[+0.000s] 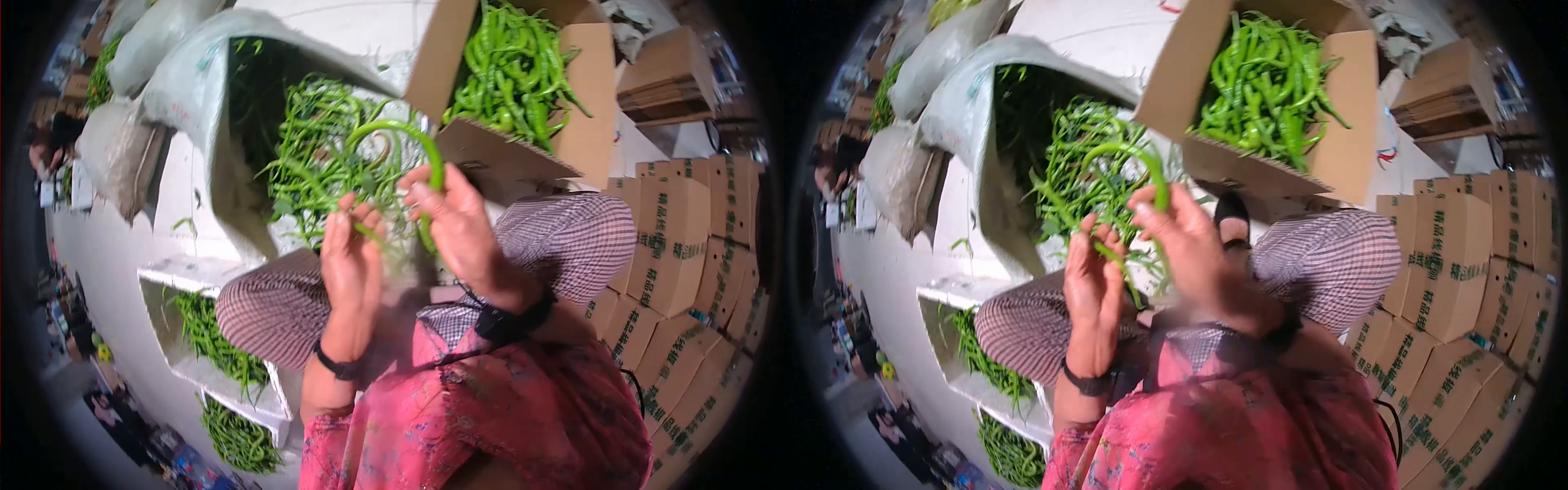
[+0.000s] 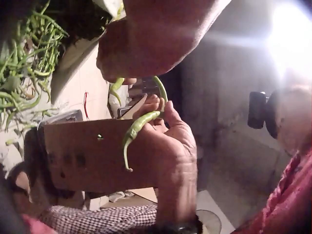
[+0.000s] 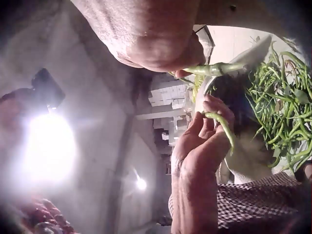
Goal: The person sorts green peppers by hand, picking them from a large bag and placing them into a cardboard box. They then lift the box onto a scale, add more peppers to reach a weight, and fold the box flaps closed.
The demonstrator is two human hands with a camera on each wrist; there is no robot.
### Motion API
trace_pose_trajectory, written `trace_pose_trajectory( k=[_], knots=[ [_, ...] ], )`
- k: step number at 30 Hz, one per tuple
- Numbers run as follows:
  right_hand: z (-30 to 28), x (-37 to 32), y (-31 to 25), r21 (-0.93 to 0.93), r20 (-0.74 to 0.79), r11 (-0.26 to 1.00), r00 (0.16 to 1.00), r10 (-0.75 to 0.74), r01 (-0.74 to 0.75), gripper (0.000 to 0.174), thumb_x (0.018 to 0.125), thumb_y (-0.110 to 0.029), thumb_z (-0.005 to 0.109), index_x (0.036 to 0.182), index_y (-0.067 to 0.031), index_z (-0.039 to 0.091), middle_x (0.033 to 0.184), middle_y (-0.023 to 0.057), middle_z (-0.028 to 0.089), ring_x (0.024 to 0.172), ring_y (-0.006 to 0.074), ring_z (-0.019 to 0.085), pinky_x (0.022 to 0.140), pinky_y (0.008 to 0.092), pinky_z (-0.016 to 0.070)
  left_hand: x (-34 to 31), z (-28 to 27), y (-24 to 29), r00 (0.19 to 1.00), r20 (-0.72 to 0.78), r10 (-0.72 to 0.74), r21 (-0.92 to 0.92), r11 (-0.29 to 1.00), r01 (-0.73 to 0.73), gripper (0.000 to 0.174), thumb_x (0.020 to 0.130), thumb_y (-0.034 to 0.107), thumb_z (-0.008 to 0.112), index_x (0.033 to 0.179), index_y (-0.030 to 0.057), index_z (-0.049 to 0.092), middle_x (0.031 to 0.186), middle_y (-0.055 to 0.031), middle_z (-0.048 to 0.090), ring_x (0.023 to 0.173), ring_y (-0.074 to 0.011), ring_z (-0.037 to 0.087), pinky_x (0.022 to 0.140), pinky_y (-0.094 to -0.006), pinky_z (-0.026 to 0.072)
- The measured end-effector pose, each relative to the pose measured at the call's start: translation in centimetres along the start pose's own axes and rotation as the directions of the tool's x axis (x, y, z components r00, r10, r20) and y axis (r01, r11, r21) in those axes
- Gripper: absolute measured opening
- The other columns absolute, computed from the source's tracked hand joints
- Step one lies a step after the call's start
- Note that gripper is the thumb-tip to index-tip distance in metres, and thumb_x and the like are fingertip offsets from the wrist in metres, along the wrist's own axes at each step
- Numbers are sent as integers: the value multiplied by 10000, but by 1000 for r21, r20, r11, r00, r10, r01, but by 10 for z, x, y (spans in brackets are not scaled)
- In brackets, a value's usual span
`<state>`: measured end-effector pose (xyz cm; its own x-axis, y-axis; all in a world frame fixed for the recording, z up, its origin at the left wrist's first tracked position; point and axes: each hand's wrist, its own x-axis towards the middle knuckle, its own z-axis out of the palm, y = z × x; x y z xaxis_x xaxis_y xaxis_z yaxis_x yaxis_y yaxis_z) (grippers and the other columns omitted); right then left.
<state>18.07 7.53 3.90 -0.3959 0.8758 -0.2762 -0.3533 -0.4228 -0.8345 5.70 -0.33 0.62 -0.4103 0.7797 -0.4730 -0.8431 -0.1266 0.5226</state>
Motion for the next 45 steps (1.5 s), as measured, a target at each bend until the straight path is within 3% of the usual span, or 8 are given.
trace_pose_trajectory(
  k=[4,5,6,12,22,26,31,45],
  knots=[
    [6,-5,-7,33,24,998,998,53,-54,220,929,-134,590,1114,-28,535,908,4,559,814,68,517,734,229,447,-20,32,2,991,56,119,567,813,-130,397,973,197,489,1309,-12,465,1086,-84,564,916,-126,542,758,-252,439],
    [7,-6,-8,-99,67,995,997,37,-30,233,933,-135,581,1128,-24,518,927,25,562,834,92,527,746,249,453,-30,43,11,985,157,67,860,482,-169,386,960,174,469,1285,-34,484,1127,-120,560,955,-162,545,799,-276,430],
    [8,-9,-11,-231,110,973,994,28,-1,245,937,-135,573,1142,-20,502,946,46,565,854,116,537,758,269,459,-29,35,1,870,462,172,862,142,-486,377,934,159,478,1245,-53,509,1171,-178,535,1037,-260,535,883,-337,414],
    [9,-16,-90,-292,83,949,992,-98,118,325,904,-26,538,1206,-20,419,1135,122,568,1024,154,557,902,306,462,-53,102,16,660,734,163,672,-27,-740,426,831,17,551,1246,-72,515,1277,-218,476,1128,-340,490,949,-397,404],
    [-68,48,-203,-362,-129,891,932,-340,275,243,925,-150,611,1073,-13,475,830,52,559,655,81,555,582,225,517,-22,92,21,816,555,-161,768,476,-429,266,903,55,571,1149,-46,588,1012,-102,632,940,-172,623,839,-276,479],
    [-94,95,-195,-363,-168,916,955,-242,169,201,932,-162,601,1041,-26,499,808,32,544,652,70,544,564,219,519,-8,85,14,850,478,-223,822,454,-343,282,916,72,573,1178,-33,574,1031,-101,658,976,-153,617,859,-273,473],
    [-115,130,-171,-498,-128,856,988,85,-138,430,965,-262,544,1256,44,461,1124,130,574,1079,191,545,962,332,423,2,79,12,879,370,-300,860,469,-202,297,924,91,567,1195,-29,569,1031,-103,667,979,-151,608,872,-268,467],
    [-80,45,-216,-599,-114,769,975,192,-222,294,945,-126,528,1199,21,539,1016,111,651,820,121,615,740,253,509,14,73,9,887,275,-372,810,586,-5,294,937,106,574,1198,-29,562,1000,-77,664,943,-142,609,863,-272,474]
  ],
)
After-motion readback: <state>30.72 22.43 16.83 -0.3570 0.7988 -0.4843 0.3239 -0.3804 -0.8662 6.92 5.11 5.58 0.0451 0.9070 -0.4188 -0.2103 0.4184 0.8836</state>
